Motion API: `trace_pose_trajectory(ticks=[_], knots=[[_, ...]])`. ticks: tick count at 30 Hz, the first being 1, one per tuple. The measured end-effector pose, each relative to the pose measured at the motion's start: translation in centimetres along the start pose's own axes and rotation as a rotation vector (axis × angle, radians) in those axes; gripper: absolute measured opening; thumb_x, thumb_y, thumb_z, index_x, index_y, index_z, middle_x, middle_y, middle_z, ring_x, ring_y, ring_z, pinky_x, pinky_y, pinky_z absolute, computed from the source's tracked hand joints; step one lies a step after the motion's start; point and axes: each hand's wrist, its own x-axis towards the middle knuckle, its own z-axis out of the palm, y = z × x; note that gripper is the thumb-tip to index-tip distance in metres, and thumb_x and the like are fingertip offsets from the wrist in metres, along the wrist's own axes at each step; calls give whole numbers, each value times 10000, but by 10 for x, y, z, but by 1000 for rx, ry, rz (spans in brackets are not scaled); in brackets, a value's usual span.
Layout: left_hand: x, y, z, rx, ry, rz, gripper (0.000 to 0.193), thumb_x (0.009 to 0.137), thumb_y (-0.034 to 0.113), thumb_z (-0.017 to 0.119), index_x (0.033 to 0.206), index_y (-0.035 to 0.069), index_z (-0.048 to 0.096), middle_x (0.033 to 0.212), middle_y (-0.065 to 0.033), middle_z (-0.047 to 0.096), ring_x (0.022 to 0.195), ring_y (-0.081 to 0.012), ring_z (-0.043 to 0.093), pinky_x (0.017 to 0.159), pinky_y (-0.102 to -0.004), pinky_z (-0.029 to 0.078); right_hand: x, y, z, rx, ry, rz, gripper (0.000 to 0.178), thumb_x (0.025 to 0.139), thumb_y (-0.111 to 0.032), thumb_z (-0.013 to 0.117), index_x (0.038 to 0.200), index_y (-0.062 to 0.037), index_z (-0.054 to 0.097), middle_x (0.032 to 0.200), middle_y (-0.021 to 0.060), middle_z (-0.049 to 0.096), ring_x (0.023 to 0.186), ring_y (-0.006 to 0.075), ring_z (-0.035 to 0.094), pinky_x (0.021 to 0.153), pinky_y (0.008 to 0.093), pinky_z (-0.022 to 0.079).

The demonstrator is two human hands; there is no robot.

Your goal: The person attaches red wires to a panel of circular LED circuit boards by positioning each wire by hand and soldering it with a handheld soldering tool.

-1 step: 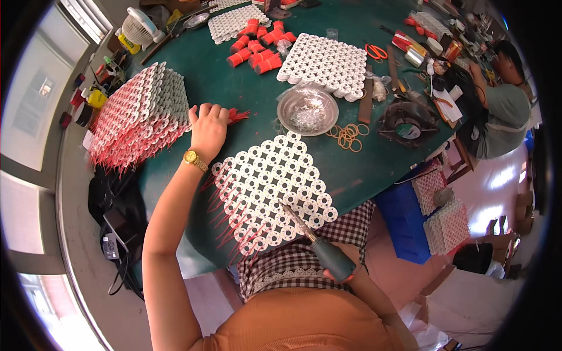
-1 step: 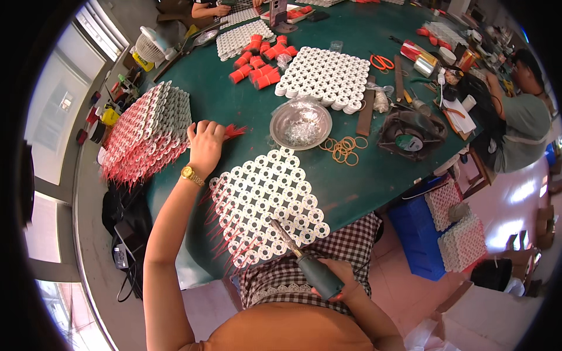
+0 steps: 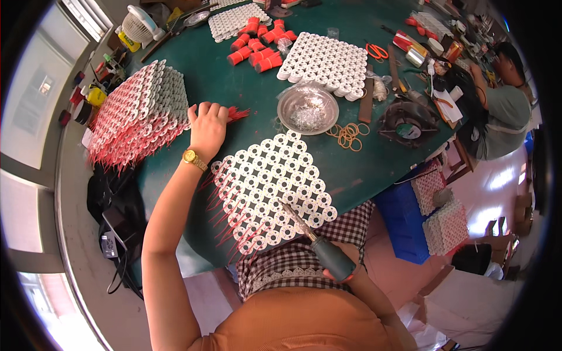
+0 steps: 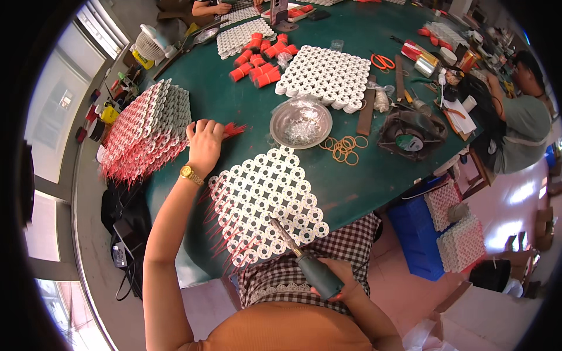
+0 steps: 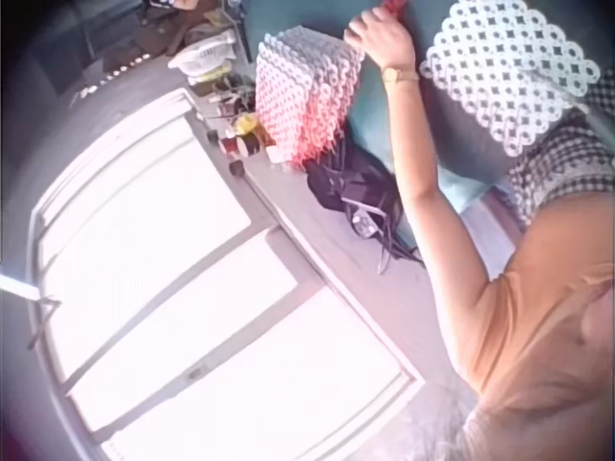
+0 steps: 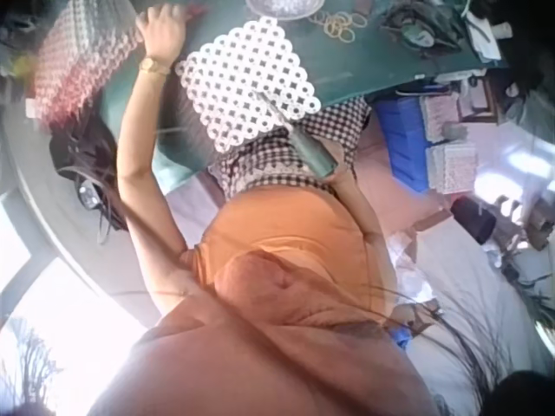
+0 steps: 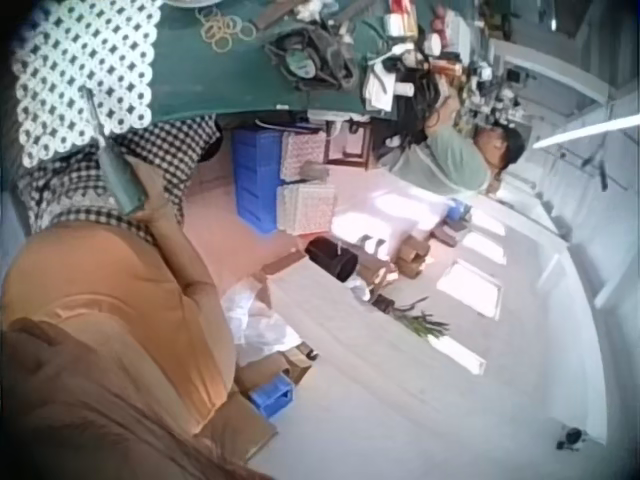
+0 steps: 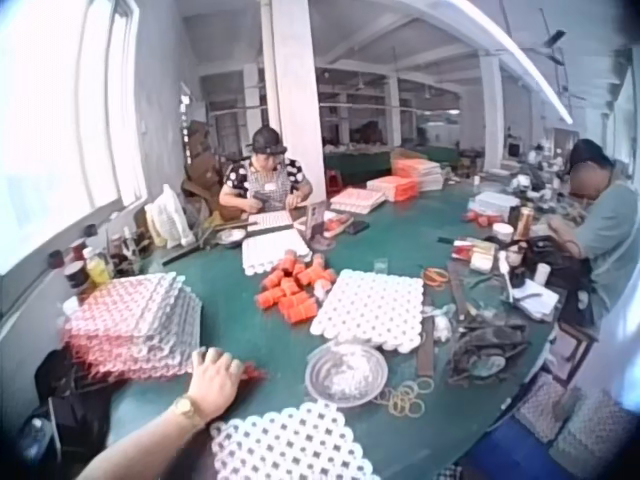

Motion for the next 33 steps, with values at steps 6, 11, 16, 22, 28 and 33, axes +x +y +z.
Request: trace_pose_trajectory(ticks=[6, 11, 16, 22, 28, 33], knots=[[-7, -5, -14, -144, 18, -74, 90, 940, 194, 616, 959, 118, 571, 895, -37, 617, 905, -239, 609, 920, -462, 412, -6, -1, -4, 83, -69, 412, 660, 767, -479, 787, 1191, 7, 645, 847, 86, 716, 674, 257, 708, 603, 357, 557], [-28, -11, -31, -385, 114, -187, 137, 917, 61, 654, 999, 50, 546, 948, -108, 636, 816, -339, 622, 728, -439, 461, -3, 4, -9, 11, -193, 933, 663, 784, -513, 755, 1184, 5, 648, 825, 82, 711, 650, 263, 695, 586, 367, 542], [-56, -21, -32, -158, -27, -43, 128, 929, 141, 648, 984, 81, 549, 871, -65, 602, 804, -283, 617, 735, -400, 450, -3, 7, 0, -88, 25, -5, 661, 793, -529, 750, 1158, 13, 650, 849, 92, 719, 682, 270, 707, 603, 362, 553], [-83, -23, -56, -397, 34, -307, 98, 935, 128, 664, 954, 52, 605, 821, -91, 630, 728, -288, 630, 626, -384, 480, -2, 2, -4, -108, -8, 2, 660, 812, -550, 727, 1158, 8, 657, 868, 98, 717, 690, 278, 708, 609, 361, 557], [-92, 17, -132, -875, -248, -723, 135, 913, 103, 732, 891, -6, 656, 738, -96, 630, 637, -161, 598, 596, -313, 468, 3, -5, -8, -157, -54, 1, 604, 861, -543, 682, 1150, -14, 669, 855, 71, 704, 684, 292, 688, 604, 365, 553], [-100, 74, -185, -1045, -283, -573, 136, 800, 60, 811, 829, 22, 684, 755, -101, 650, 615, -222, 608, 565, -318, 477, 1, -3, -16, -26, -146, 16, 541, 882, -480, 667, 1159, -16, 647, 845, 74, 675, 667, 223, 634, 598, 324, 514]])
